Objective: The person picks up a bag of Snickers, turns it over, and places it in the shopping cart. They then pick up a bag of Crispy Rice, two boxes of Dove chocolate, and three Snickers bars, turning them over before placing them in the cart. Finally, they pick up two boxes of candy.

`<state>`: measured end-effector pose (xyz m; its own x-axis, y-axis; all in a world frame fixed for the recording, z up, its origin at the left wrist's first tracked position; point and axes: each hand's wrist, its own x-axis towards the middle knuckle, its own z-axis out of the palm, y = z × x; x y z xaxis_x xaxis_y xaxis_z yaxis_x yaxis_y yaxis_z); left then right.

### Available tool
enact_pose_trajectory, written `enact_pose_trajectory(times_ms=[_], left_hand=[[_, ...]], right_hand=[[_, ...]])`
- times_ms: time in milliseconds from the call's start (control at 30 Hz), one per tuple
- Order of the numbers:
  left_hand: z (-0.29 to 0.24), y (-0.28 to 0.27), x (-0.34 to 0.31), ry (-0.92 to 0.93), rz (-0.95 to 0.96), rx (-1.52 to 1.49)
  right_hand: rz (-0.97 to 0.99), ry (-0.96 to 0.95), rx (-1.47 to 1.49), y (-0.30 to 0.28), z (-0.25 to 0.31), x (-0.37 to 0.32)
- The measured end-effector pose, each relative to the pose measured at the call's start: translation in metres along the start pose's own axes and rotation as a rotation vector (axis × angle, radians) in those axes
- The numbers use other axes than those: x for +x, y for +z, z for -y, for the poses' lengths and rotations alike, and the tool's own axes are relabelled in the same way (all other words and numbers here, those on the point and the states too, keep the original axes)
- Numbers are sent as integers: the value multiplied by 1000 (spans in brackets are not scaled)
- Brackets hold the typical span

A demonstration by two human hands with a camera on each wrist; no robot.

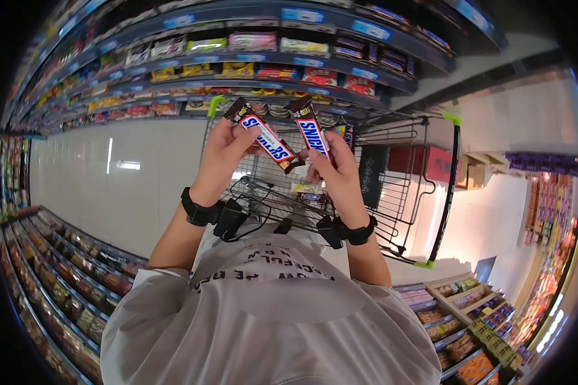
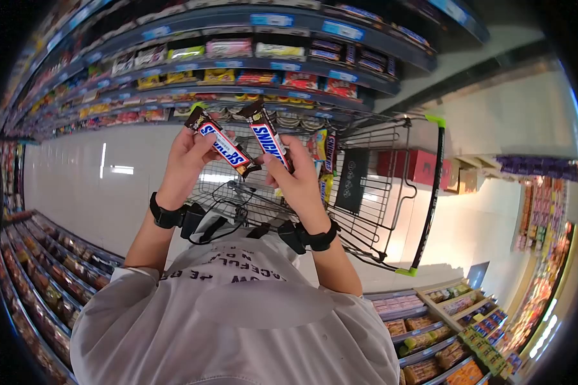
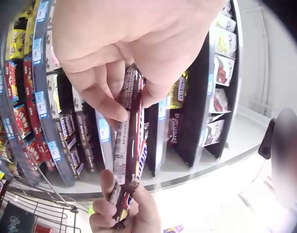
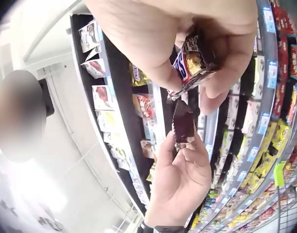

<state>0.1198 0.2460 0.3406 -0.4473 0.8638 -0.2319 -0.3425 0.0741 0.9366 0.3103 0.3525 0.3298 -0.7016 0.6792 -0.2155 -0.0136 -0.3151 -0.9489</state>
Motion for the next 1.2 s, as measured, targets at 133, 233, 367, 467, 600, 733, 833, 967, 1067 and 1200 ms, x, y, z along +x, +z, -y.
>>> enact_pose_trajectory(times_ms=[133,233,367,467,600,733,833,967,1067,1200], left_hand=[[-9,-70,-33,35,23,-172],[-20,-119,-63,40,52,-199],[-33,-162,-93,51,6,-170],[-32,-184,-114,91,-21,-212],[-30,-190,-135,156,-99,-327],[-36,-192,-151,226,-148,-366],[-43,-187,-163,270,-169,-364],[-49,-186,-172,264,-105,-481],[-50,-192,-172,208,10,-647],[-50,-190,-169,192,57,-704]], right_hand=[[97,52,88,76,6,-12],[261,97,185,124,-5,-16],[342,149,131,175,-6,-24],[379,127,57,201,-9,-24],[355,109,-23,228,-4,-30],[353,100,-7,243,0,-31],[382,92,3,250,11,-32],[204,-30,-140,256,9,-41],[203,-187,-343,266,19,-54],[177,-398,-368,264,10,-53]])
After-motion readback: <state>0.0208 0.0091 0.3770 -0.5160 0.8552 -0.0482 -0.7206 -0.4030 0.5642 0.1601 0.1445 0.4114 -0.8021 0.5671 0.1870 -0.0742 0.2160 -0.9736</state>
